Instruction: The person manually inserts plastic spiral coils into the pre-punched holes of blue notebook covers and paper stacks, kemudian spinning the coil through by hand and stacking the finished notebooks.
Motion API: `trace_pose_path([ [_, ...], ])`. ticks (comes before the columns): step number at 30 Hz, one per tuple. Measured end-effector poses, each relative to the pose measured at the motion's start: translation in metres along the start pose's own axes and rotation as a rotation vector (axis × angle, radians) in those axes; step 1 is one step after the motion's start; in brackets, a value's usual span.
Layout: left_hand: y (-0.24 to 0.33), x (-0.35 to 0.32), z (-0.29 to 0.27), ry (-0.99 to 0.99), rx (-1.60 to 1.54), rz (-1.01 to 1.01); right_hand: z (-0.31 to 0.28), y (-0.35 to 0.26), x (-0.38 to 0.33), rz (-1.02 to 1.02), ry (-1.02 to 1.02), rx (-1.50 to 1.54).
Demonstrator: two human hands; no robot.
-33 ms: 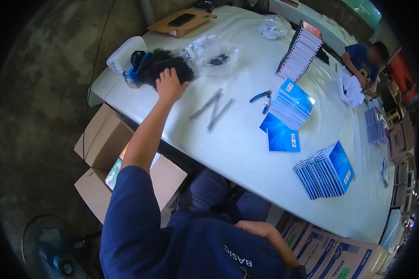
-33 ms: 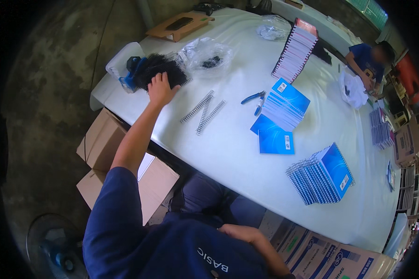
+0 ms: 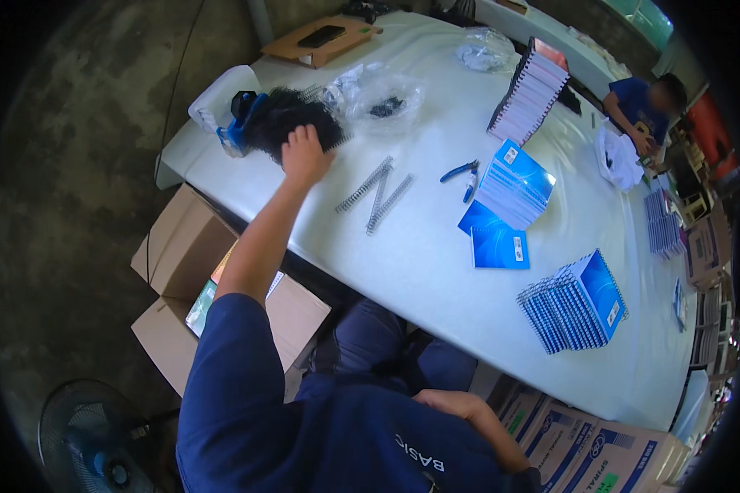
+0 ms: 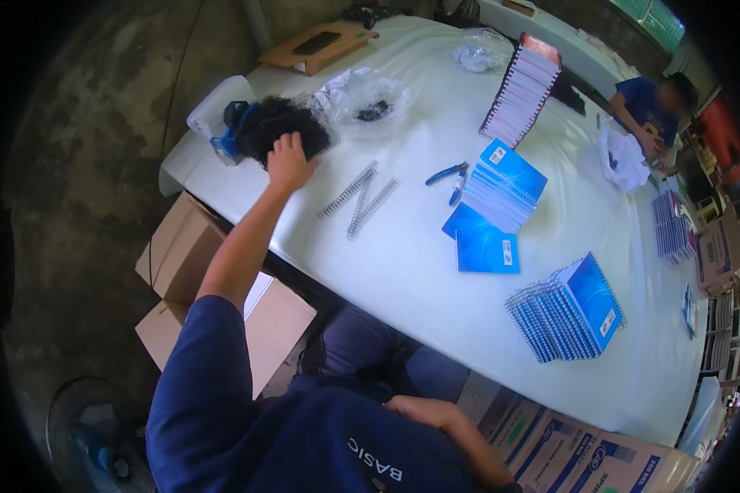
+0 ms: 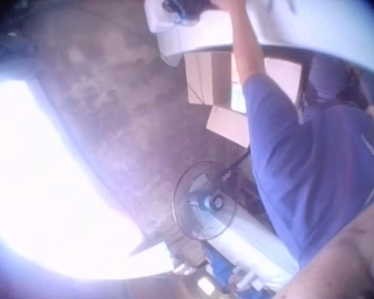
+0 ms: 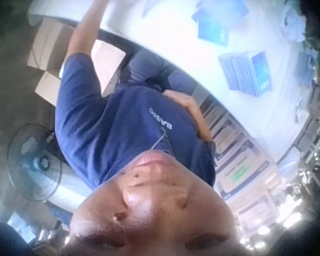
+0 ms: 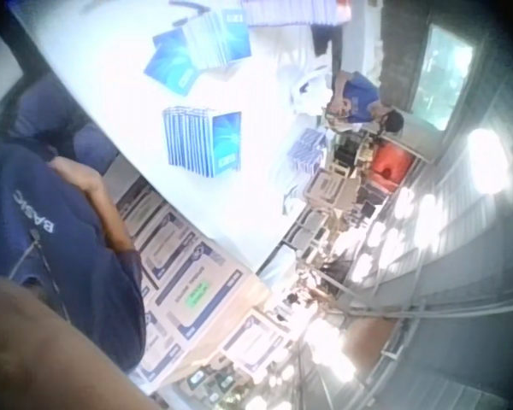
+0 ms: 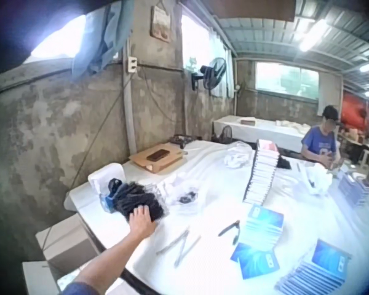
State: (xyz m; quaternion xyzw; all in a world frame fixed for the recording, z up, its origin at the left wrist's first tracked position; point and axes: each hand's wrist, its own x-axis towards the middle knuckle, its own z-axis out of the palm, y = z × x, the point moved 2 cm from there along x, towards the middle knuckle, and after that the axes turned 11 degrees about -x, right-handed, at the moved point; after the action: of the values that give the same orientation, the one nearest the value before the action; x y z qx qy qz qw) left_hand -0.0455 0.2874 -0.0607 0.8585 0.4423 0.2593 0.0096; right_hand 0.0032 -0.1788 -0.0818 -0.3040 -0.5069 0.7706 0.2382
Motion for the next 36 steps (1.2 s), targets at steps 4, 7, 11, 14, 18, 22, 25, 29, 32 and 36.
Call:
trace_pose_path([
  [4,0.014,-0.027,0.017,-0.094,-0.053,-0.029,0.002,-0.004,0.006,0.132,-0.021,0.019],
  [7,0.031,-0.046,0.005,-0.208,-0.178,-0.047,0.004,-0.033,0.010,0.193,-0.081,-0.141],
  [11,0.052,-0.054,-0.017,-0.185,-0.155,0.108,-0.003,-0.022,0.010,0.121,0.106,-0.264],
  [14,0.037,-0.039,-0.021,-0.197,-0.109,-0.063,-0.022,-0.024,0.005,0.034,0.438,-0.550],
  [18,0.016,-0.021,-0.012,-0.379,-0.135,-0.314,-0.022,-0.025,0.008,0.034,0.396,-0.529],
  [22,0.037,-0.038,-0.003,-0.481,-0.144,-0.227,-0.025,-0.025,0.003,-0.012,0.422,-0.529],
  [25,0.052,-0.053,-0.010,-0.503,-0.113,-0.106,-0.050,-0.028,-0.003,0.082,0.685,-0.263],
  [29,0.049,-0.038,-0.018,-0.343,-0.201,-0.094,-0.100,-0.039,-0.001,-0.026,1.067,-0.079],
  [32,0.016,-0.022,-0.005,-0.315,-0.182,-0.244,-0.134,-0.050,0.027,-0.058,1.151,0.160],
  [36,0.035,-0.040,0.005,-0.432,-0.273,-0.092,-0.168,-0.061,0.049,-0.125,1.196,0.297],
])
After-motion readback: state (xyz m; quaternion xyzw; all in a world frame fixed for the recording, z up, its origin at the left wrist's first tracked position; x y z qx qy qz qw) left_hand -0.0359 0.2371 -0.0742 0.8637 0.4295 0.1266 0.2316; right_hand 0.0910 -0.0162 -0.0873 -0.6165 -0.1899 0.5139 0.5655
